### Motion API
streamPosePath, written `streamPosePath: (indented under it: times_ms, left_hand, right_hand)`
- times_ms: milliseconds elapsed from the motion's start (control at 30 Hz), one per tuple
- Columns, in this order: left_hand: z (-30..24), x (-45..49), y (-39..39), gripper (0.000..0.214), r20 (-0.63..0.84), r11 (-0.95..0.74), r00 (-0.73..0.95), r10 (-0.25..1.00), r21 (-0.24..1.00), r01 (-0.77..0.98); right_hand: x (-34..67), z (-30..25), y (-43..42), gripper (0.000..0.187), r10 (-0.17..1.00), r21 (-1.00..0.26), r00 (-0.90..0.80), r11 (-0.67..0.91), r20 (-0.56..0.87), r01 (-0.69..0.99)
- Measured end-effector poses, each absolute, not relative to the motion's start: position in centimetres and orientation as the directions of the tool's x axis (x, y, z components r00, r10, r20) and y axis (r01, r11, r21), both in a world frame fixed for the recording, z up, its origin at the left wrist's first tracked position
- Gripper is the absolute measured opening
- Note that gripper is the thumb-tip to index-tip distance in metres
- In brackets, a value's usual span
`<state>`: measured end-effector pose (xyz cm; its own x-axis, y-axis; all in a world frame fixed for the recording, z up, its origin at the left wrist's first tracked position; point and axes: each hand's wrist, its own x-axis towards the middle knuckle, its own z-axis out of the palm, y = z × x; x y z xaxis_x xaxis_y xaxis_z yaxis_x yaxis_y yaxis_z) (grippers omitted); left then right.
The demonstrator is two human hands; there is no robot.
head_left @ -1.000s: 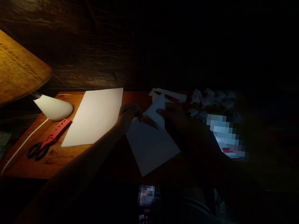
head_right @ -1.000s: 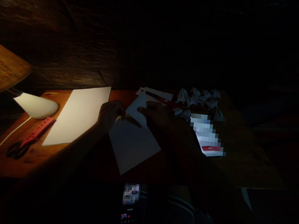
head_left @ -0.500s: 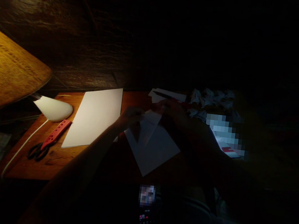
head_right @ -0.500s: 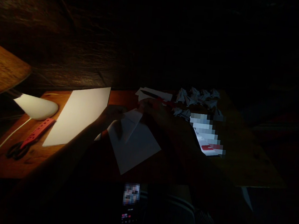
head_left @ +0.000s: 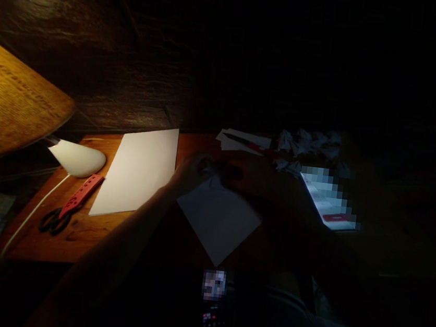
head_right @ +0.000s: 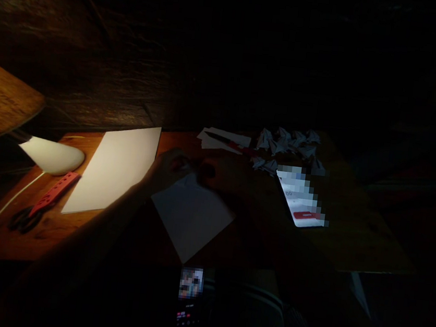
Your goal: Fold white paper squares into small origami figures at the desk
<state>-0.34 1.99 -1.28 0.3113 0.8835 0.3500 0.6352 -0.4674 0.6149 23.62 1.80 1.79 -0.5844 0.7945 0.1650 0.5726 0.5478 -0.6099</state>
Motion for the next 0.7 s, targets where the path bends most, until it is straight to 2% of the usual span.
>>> streamPosePath:
  times_ms: [67, 167, 333, 400, 567, 700]
  left_hand:
    - [-1.3, -0.4, 2.0, 0.011, 0.364, -0.550, 0.413, 0.835, 0.514, 0.659]
    - [-1.2, -0.4, 1.9, 0.009, 0.355, -0.629, 0.520, 0.777, 0.478, 0.613]
    - [-1.0, -0.5, 1.5, 0.002, 0.377, -0.684, 0.571, 0.729, 0.382, 0.621]
    - [-1.2, -0.6, 1.5, 0.009, 0.371, -0.700, 0.594, 0.714, 0.347, 0.624]
    - [-1.9, -0.9, 1.9, 0.013, 0.361, -0.713, 0.615, 0.701, 0.348, 0.608]
    - [-2.2, -1.0, 1.9, 0.021, 0.357, -0.698, 0.600, 0.716, 0.386, 0.603]
  right_hand:
    - [23.5, 1.9, 1.7, 0.016, 0.793, -0.567, -0.591, 0.558, 0.148, 0.606]
    - [23.6, 1.1, 2.1, 0.014, 0.809, -0.528, -0.555, 0.563, 0.194, 0.636]
    - [24.9, 0.0, 3.7, 0.017, 0.898, -0.430, -0.246, 0.397, 0.364, 0.811]
    - [25.5, -0.3, 4.2, 0.022, 0.903, -0.372, -0.195, 0.343, 0.382, 0.863]
    - [25.9, -0.7, 4.6, 0.029, 0.935, -0.305, -0.159, 0.259, 0.316, 0.917]
    - [25.9, -0.9, 4.9, 0.032, 0.930, -0.306, -0.119, 0.233, 0.347, 0.923]
